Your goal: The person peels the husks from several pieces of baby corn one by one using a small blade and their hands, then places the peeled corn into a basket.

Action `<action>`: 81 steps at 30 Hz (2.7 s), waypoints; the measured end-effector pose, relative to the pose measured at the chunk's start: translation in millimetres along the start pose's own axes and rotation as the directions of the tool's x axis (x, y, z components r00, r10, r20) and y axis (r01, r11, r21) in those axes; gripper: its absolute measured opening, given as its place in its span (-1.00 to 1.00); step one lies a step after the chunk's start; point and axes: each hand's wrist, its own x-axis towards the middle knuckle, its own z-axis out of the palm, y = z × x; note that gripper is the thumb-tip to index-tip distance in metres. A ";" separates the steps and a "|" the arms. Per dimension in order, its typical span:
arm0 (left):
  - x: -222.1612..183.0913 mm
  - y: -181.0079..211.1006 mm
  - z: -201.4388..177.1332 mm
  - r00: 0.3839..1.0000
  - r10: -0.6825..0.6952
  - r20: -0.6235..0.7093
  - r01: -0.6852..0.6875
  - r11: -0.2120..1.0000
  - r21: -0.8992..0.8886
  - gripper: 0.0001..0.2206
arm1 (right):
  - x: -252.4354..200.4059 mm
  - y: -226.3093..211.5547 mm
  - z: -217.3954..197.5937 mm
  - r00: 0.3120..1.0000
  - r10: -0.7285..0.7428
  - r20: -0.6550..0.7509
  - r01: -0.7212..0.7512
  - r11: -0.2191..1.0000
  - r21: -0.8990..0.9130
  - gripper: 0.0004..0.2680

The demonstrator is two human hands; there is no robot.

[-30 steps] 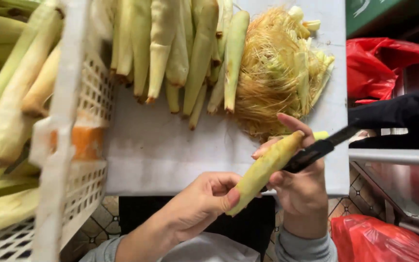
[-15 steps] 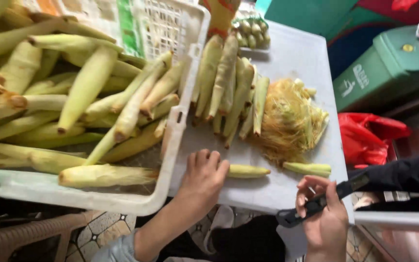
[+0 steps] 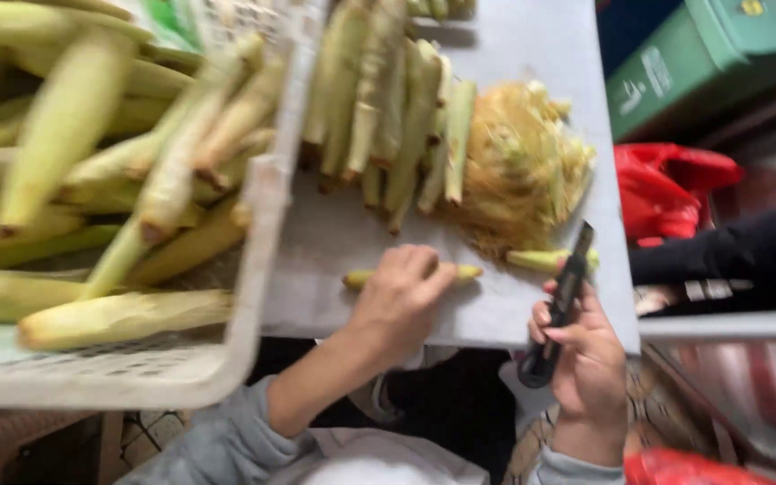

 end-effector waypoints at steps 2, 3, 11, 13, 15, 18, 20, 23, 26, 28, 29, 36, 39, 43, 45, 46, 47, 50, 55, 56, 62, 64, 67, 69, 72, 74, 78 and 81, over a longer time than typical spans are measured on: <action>2.4 6.4 0.6 1.000 -0.007 -0.019 0.007 1.000 0.021 -0.86 | -14.5 -5.4 7.0 0.997 0.015 -0.074 -0.021 0.997 -0.074 -0.44; 4.4 7.7 -2.1 0.998 -0.025 -0.058 0.030 0.997 0.077 -0.97 | -18.0 -7.1 13.2 0.993 0.039 -0.109 -0.054 0.989 -0.137 -0.49; 4.5 14.3 -8.2 0.998 0.041 -0.049 -0.041 0.999 0.013 -0.80 | -54.5 -20.0 53.1 0.993 0.091 -0.081 -0.121 0.700 -0.704 -0.48; 4.4 16.5 -5.9 0.997 0.046 -0.055 -0.049 0.998 -0.046 -0.82 | -62.3 -22.9 66.0 0.988 0.094 -0.126 -0.157 0.549 -0.821 -0.51; 6.0 19.2 -1.9 0.988 0.105 -0.109 -0.092 0.988 0.122 -0.87 | -68.9 -24.6 74.8 0.984 0.093 -0.154 -0.172 0.239 -0.956 -0.53; 6.2 19.7 0.0 0.991 0.108 -0.085 -0.092 0.981 0.170 -0.89 | -72.7 -23.4 77.9 0.966 0.088 -0.242 -0.251 0.102 -0.963 -0.53; 7.7 20.4 -0.1 0.992 0.111 -0.061 -0.100 0.980 0.170 -0.88 | -74.6 -22.4 78.2 0.969 0.100 -0.225 -0.236 0.113 -0.965 -0.54; 9.5 19.7 -0.9 0.993 0.116 -0.027 -0.110 0.978 0.175 -0.89 | -77.8 -18.1 73.1 0.977 0.110 -0.182 -0.197 0.150 -0.969 -0.55; 11.2 20.2 -2.6 0.996 0.090 -0.022 -0.085 0.985 0.152 -0.91 | -79.4 -14.3 62.2 0.982 0.093 -0.164 -0.181 0.225 -0.957 -0.54; 7.1 18.8 -7.3 0.998 0.056 -0.025 -0.052 0.989 0.135 -0.91 | -80.4 -8.4 51.9 0.983 0.087 -0.162 -0.181 0.279 -0.943 -0.53; 4.7 16.9 -9.6 1.000 0.014 0.002 -0.014 0.999 0.052 -0.74 | -80.5 -4.3 45.1 0.994 0.051 -0.101 -0.113 0.474 -0.873 -0.52; 7.1 6.9 -22.1 0.997 0.052 0.063 -0.052 0.999 -0.014 -0.80 | -76.5 -2.8 59.8 0.992 -0.038 -0.121 -0.086 0.503 -0.860 -0.57; 3.2 3.5 -10.0 0.995 0.088 -0.056 -0.092 0.993 -0.072 -0.87 | -76.5 -10.7 82.3 0.990 0.080 -0.114 -0.126 0.177 -0.976 -0.51; 7.8 5.2 -13.1 0.993 0.081 -0.085 -0.092 0.988 -0.126 -0.91 | -75.0 -10.1 97.8 0.990 0.116 -0.084 -0.100 0.137 -0.986 -0.55; 6.8 3.9 -13.0 0.992 0.094 -0.078 -0.105 0.985 -0.136 -0.88 | -74.6 -6.3 99.6 0.995 0.095 0.001 -0.012 0.134 -0.991 -0.57; 6.1 3.8 -12.6 0.993 0.092 -0.077 -0.102 0.985 -0.136 -0.88 | -75.3 -4.1 98.1 0.995 0.098 0.001 -0.012 0.134 -0.991 -0.57; 5.7 3.5 -12.4 0.993 0.092 -0.078 -0.102 0.986 -0.132 -0.89 | -75.4 -2.0 96.7 0.996 0.092 0.012 0.001 0.122 -0.992 -0.57; 6.8 3.7 -14.2 0.993 0.085 -0.081 -0.096 0.986 -0.136 -0.91 | -75.2 2.2 96.6 0.995 0.073 0.065 0.058 0.096 -0.994 -0.58; 7.4 4.7 -14.3 0.994 0.060 -0.095 -0.074 0.986 -0.149 -0.94 | -74.5 1.7 98.2 0.988 0.054 0.145 0.139 0.101 -0.985 -0.59; 6.6 4.4 -13.7 0.994 0.069 -0.090 -0.081 0.987 -0.139 -0.92 | -75.0 1.6 97.8 0.994 0.058 0.087 0.082 0.083 -0.993 -0.58; 5.8 3.4 -14.2 0.995 0.077 -0.056 -0.084 0.989 -0.125 -0.89 | -72.5 -0.5 101.9 0.995 0.101 0.013 0.003 0.092 -0.996 -0.57; 6.7 4.1 -15.4 0.996 0.070 -0.060 -0.078 0.988 -0.134 -0.89 | -72.0 -0.4 101.5 0.994 0.111 0.006 -0.004 0.091 -0.996 -0.57; 7.3 5.0 -17.1 0.995 0.076 -0.057 -0.082 0.992 -0.098 -0.90 | -71.7 1.3 100.1 0.995 0.095 0.035 0.026 0.098 -0.995 -0.58; 4.9 3.3 -15.1 0.996 0.082 -0.043 -0.086 0.992 -0.093 -0.87 | -71.2 0.8 102.4 0.993 0.120 -0.009 -0.019 0.086 -0.996 -0.57; 4.0 2.5 -14.4 0.995 0.088 -0.045 -0.093 0.990 -0.110 -0.86 | -69.8 0.0 103.0 0.990 0.136 -0.050 -0.059 0.065 -0.996 -0.57; 5.0 2.8 -15.4 0.995 0.091 -0.047 -0.096 0.990 -0.105 -0.88 | -70.3 1.3 103.1 0.992 0.124 -0.031 -0.039 0.061 -0.997 -0.57; 4.5 2.2 -14.6 0.994 0.096 -0.044 -0.100 0.990 -0.103 -0.89 | -69.9 2.9 101.1 0.994 0.088 0.067 0.064 0.037 -0.997 -0.58; 4.3 1.9 -13.9 0.994 0.101 -0.051 -0.106 0.990 -0.094 -0.89 | -68.4 3.3 102.3 0.991 0.074 0.111 0.109 0.030 -0.994 -0.58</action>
